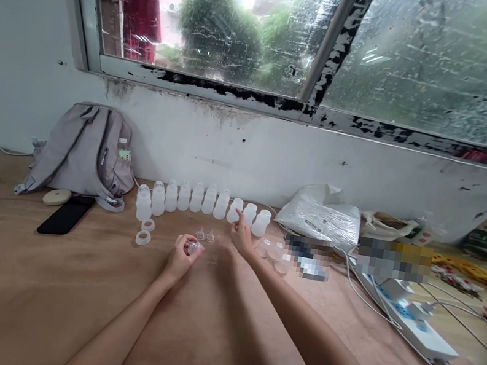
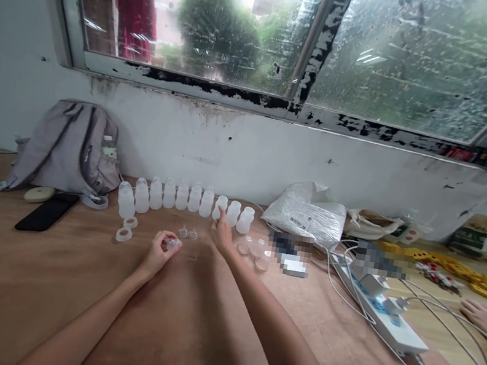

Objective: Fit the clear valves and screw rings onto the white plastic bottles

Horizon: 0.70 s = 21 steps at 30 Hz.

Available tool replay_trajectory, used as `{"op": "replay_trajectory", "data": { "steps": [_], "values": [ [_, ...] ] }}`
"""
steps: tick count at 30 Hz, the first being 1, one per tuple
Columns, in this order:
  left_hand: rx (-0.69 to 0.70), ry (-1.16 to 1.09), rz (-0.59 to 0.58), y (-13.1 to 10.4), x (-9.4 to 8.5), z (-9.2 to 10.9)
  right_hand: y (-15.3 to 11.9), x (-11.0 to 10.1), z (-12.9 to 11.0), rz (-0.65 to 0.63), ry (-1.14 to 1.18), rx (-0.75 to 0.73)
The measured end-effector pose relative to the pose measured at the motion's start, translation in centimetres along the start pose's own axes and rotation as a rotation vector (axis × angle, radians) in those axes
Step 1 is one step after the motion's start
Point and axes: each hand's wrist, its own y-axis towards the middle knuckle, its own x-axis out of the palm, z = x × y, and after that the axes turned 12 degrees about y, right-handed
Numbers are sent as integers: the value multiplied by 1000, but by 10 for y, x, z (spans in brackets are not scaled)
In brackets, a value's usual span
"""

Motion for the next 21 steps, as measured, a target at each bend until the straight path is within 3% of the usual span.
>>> {"op": "replay_trajectory", "data": {
  "steps": [5,9,14,21],
  "values": [
    [-130,-66,-65,-5,6,0,52,-5,3,-58,-287,88],
    [-178,-107,-94,-5,8,1,65,-11,2,-84,-342,117],
    [-194,-171,-88,-3,5,4,45,-24,-14,-106,-405,14],
    [-253,-266,-85,-1,1,8,-12,-39,-46,-6,-362,-206]
  ]
}}
